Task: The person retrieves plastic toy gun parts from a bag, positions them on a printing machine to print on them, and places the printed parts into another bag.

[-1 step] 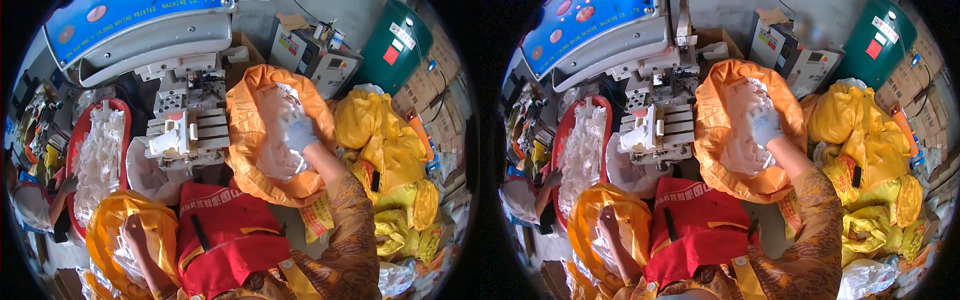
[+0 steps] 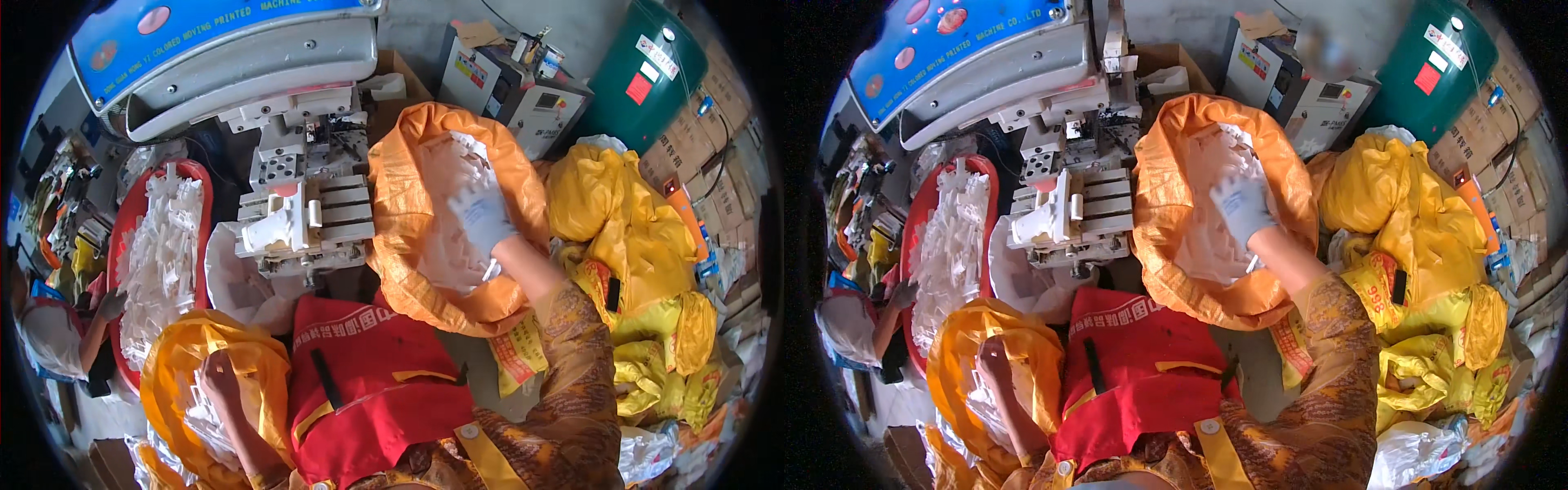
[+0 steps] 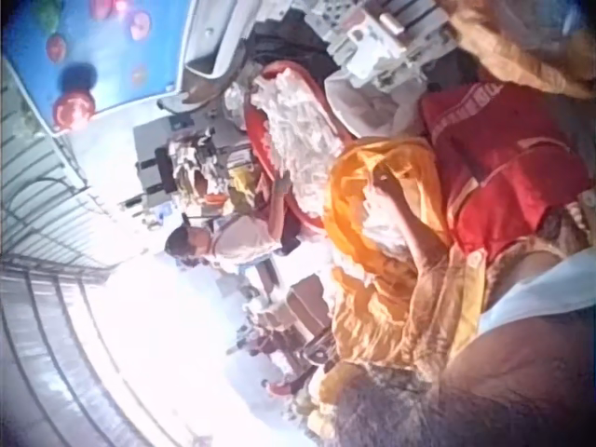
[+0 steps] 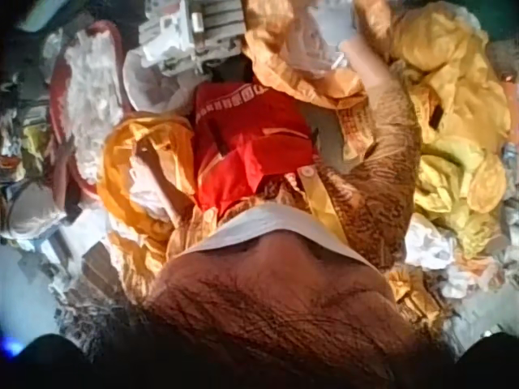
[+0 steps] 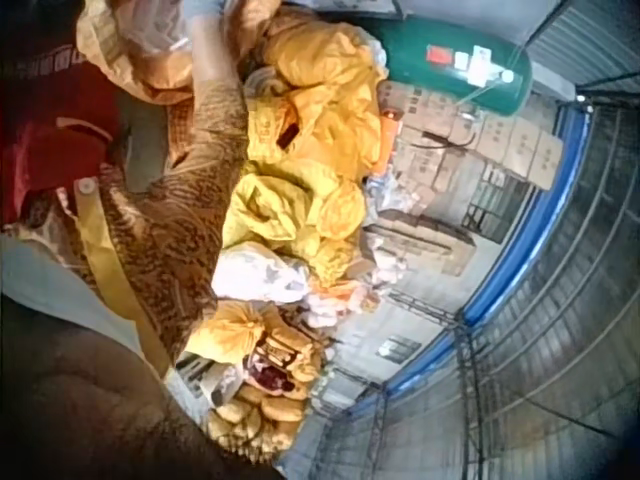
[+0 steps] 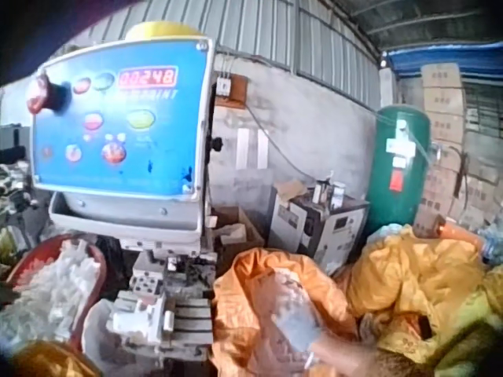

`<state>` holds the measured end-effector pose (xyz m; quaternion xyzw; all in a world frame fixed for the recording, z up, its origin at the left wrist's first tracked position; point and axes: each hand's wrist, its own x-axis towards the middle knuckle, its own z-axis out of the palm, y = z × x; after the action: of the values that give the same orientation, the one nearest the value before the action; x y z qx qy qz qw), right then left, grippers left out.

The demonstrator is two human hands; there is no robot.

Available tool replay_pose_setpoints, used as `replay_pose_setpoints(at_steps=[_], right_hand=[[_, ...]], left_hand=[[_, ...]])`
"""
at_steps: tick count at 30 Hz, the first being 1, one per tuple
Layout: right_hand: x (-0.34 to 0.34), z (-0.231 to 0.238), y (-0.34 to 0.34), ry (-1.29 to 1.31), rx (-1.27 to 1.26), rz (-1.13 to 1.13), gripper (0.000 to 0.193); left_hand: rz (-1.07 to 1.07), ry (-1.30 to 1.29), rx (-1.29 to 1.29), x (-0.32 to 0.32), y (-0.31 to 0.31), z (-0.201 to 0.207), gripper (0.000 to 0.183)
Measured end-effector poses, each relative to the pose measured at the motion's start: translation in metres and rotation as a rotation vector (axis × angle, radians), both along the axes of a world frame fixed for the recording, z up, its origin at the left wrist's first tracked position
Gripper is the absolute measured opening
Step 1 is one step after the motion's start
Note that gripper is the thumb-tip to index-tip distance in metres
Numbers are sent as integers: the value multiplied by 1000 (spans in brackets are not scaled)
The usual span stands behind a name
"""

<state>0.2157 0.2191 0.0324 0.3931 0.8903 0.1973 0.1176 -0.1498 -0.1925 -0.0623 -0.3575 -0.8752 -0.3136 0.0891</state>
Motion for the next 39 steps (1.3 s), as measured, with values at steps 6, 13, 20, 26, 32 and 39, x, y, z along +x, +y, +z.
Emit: replay_pose_setpoints(at_steps=[6, 13, 20, 26, 32, 39], right_hand=[[-17, -1, 10, -334, 81, 84, 30], [-5, 43, 75, 42, 90, 137, 36], [-36, -32, 13, -217, 61, -420, 70], [-8, -65, 23, -260, 155, -375, 66], [8, -70, 1, 639, 275, -269, 44], [13, 6, -23, 1459, -709, -477, 46]], left_hand=[[-11, 20, 10, 4, 4, -3, 17], [1, 7, 49, 2, 0, 1, 13], [-42, 8, 42, 10, 11, 0, 12], [-89, -4, 117, 8, 10, 13, 8], [-164, -164, 251, 24, 47, 32, 5], [-398, 282, 423, 18, 199, 72, 18]])
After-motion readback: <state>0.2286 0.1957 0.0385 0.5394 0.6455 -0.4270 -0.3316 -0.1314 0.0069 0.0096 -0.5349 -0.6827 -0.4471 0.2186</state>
